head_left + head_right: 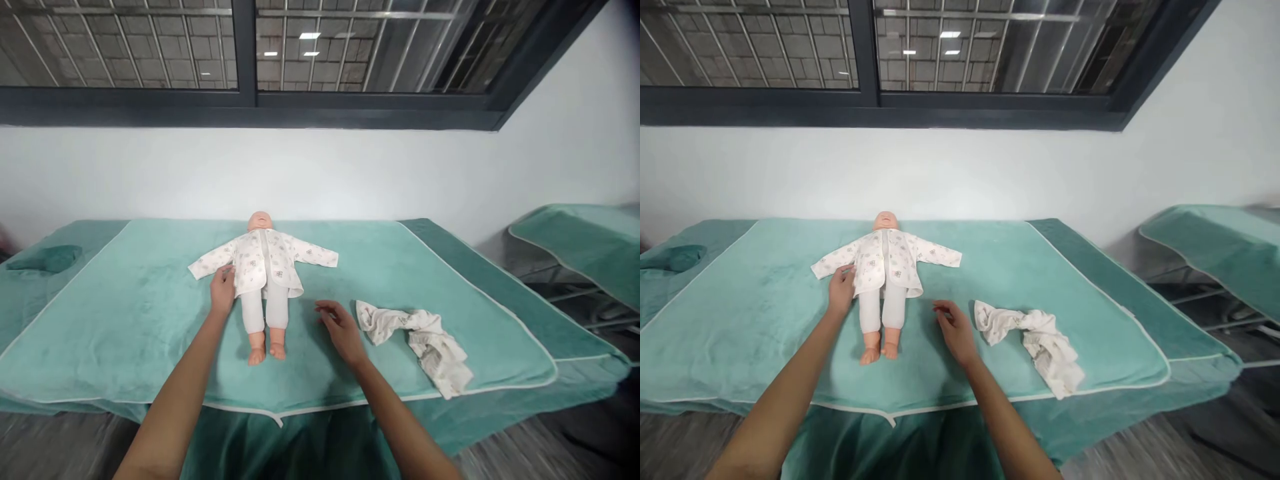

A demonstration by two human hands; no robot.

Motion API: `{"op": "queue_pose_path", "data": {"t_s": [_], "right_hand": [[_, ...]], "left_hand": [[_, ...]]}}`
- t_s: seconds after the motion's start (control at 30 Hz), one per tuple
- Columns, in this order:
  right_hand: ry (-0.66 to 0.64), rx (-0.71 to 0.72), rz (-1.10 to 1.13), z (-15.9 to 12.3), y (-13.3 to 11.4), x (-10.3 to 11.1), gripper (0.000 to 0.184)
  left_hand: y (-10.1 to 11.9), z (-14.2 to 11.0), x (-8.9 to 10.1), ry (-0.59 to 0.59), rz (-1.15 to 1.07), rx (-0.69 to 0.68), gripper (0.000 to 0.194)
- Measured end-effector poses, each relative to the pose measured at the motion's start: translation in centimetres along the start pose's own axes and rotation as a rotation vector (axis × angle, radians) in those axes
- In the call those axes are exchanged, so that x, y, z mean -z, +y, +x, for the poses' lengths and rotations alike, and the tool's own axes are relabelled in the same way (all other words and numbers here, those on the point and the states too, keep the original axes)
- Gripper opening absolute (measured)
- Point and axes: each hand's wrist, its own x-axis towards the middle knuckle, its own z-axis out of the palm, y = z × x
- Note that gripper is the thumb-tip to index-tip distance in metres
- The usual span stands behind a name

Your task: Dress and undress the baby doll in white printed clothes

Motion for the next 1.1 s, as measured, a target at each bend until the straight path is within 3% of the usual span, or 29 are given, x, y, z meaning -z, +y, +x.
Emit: {"op": "queue_pose_path", "data": {"t_s": [0.13, 0.2, 0.3, 0.4, 0.47, 0.57, 0.63, 0.7, 0.77, 0.83, 0.87, 0.93, 1.0, 1.1], "right_hand": [[0.081, 0.378, -0.576, -1.9, -0.4, 5.3, 0.023], [0.093, 0.433, -0.889, -2.5, -1.2, 8.0, 0.031], [0.248, 0.291, -1.229, -3.6, -1.8, 11.6, 0.047], [0.439, -0.010, -1.311, -4.9, -1.0, 14.4, 0.052], [0.401, -0.173, -1.279, -5.6, 0.0, 15.9, 0.055], [0.262, -0.206, -1.167, -5.9, 0.8, 16.9, 0.050], [0.250, -0.205, -0.975, -5.4, 0.2, 16.4, 0.044], [0.224, -0.218, -0.687, -4.3, -1.4, 14.5, 0.038], [0.152, -0.193, -0.395, -2.7, -3.9, 11.4, 0.032], [0.109, -0.216, -0.138, -1.0, -7.2, 7.6, 0.028], [0.088, -0.208, -0.015, -0.1, -8.9, 5.6, 0.026], [0.025, -0.151, 0.235, 1.3, -12.6, 2.1, 0.028], [-0.036, -0.141, 0.405, 2.4, -16.3, -0.6, 0.033], [-0.161, -0.142, 0.528, 3.5, -20.8, -3.0, 0.038]], "left_hand": [[-0.1, -0.3, 0.5, 0.059, -0.105, 0.039, 0.037], [0.0, -0.5, 0.6, 0.060, -0.114, 0.044, 0.035], [0.1, -1.1, 0.8, 0.049, -0.117, 0.049, 0.035], [0.4, -1.6, 1.2, 0.018, -0.122, 0.050, 0.034], [0.8, -2.0, 1.6, 0.002, -0.123, 0.037, 0.034], [1.9, -3.3, 2.3, 0.012, -0.109, 0.016, 0.031], [3.2, -5.2, 2.5, -0.017, -0.068, -0.014, 0.028], [5.1, -8.0, 2.2, -0.153, 0.004, -0.078, 0.026], [7.6, -10.9, 1.4, -0.375, 0.075, -0.204, 0.025], [10.3, -13.1, 0.5, -0.576, 0.080, -0.418, 0.026], [11.7, -13.9, 0.1, -0.633, 0.056, -0.500, 0.031], [14.0, -14.5, -0.3, -0.654, -0.009, -0.553, 0.046], [15.9, -14.3, 0.0, -0.605, -0.040, -0.503, 0.053], [17.7, -13.4, 1.6, -0.529, 0.029, -0.459, 0.045]]}}
